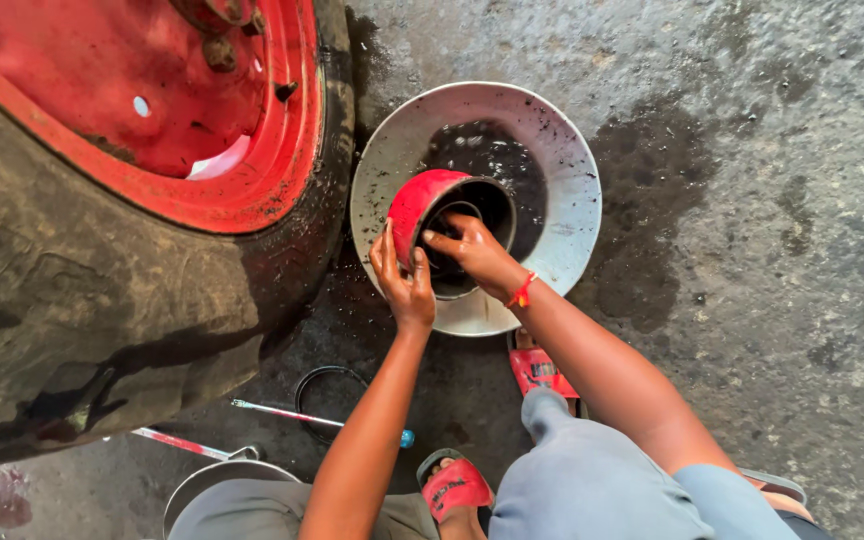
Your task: The person cleans a red metal filter housing and its internal components by scrubbing them with a cloth dipped in oil inside a metal basin, then wiping the surfaces and reassembling the parts.
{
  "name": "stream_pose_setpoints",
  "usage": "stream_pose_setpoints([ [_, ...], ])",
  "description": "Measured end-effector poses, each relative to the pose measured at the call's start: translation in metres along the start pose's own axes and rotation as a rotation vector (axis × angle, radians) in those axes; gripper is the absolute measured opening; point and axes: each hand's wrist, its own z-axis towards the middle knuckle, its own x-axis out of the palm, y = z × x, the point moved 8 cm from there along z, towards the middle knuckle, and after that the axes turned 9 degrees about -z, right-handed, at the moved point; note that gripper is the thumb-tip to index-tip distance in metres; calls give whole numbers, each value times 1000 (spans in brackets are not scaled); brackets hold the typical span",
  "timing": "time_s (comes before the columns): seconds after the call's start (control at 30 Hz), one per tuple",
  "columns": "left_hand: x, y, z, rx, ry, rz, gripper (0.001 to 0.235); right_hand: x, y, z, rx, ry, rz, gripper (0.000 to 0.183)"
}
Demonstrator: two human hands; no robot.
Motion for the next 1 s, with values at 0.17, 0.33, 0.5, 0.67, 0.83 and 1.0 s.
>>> stream_pose_setpoints([
  [0.17, 0, -3, -2, -55, 43, -59, 60, 1, 4, 2, -6, 32, -59, 38],
  [0.33, -1, -13, 0, -12, 62, -18, 59, -2, 14, 2, -113, 36, -209, 32],
  [0.5, 3, -21, 3, -11, 85, 16, 64, -5, 26, -2, -300, -5, -237, 30],
  [0.67, -1, -3, 9, -105, 60, 88, 62, -9, 14, -7, -213, 31, -169, 27],
  [0.83, -13, 20, 19, -66, -1, 89, 57, -20, 8, -15, -83, 204, 40, 40],
  [1.0, -22, 61, 15, -298, -55, -157, 55, -68, 11, -36, -191, 123, 182, 42],
])
